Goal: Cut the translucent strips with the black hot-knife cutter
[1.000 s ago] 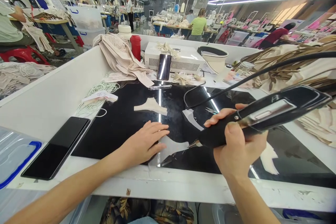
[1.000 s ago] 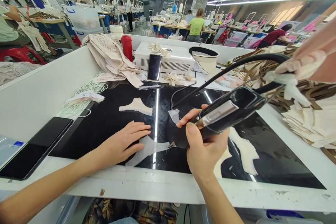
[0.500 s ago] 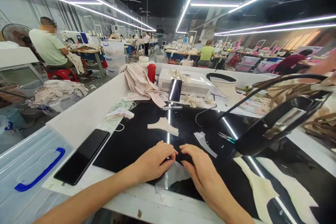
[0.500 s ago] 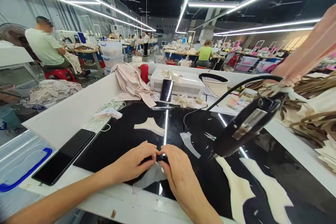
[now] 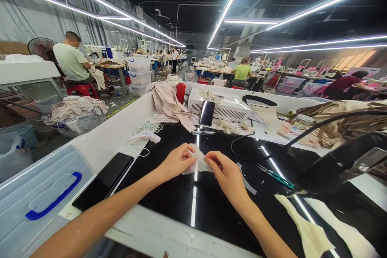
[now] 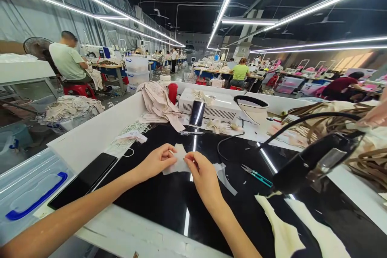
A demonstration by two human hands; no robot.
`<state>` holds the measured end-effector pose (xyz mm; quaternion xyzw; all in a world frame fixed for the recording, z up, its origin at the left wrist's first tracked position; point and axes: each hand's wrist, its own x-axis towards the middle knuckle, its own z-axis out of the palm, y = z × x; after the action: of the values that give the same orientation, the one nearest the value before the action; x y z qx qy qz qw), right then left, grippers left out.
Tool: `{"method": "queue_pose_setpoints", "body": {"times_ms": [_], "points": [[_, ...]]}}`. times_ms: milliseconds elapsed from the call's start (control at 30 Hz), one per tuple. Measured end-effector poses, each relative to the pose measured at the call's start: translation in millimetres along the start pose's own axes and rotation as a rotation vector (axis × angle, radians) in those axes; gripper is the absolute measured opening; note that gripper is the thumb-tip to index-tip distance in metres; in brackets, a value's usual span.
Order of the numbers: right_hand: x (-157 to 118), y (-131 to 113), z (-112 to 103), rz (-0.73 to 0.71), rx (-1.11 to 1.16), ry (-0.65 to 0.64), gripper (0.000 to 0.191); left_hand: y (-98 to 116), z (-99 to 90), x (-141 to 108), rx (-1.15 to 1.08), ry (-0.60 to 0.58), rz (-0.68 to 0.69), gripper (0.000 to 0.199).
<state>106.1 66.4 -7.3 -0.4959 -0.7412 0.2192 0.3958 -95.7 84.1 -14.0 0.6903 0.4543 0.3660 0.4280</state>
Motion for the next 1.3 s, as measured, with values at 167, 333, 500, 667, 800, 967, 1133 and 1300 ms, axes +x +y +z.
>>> {"method": "queue_pose_setpoints", "body": {"times_ms": [167,333,500,667,800,967,1133,1300], "points": [[26,10,16,0.066,-0.049,0.000,0.027,-8,-17.3,23,0.181,0.104,0.041,0.016],[39,14,26,0.181,-0.217,-0.004,0.022,-11,-21.3,41,0.394,0.128,0.079,0.010],[42,17,36,0.251,-0.384,-0.033,0.015,-22,-14.2,51,0.572,0.112,0.052,0.008],[42,20,42,0.271,-0.485,-0.064,0.016,-28,-9.0,49,0.670,0.094,0.001,0.014],[42,23,45,0.260,-0.512,-0.073,0.018,-28,-8.1,48,0.708,0.081,-0.009,0.015],[41,26,46,0.233,-0.506,-0.071,0.022,-31,-7.2,47,0.714,0.099,-0.009,0.017],[39,29,47,0.213,-0.464,-0.053,0.023,-31,-6.0,46,0.697,0.114,-0.004,0.013],[40,32,48,0.208,-0.399,-0.027,0.020,-31,-5.0,45,0.676,0.132,-0.001,0.008]]}}
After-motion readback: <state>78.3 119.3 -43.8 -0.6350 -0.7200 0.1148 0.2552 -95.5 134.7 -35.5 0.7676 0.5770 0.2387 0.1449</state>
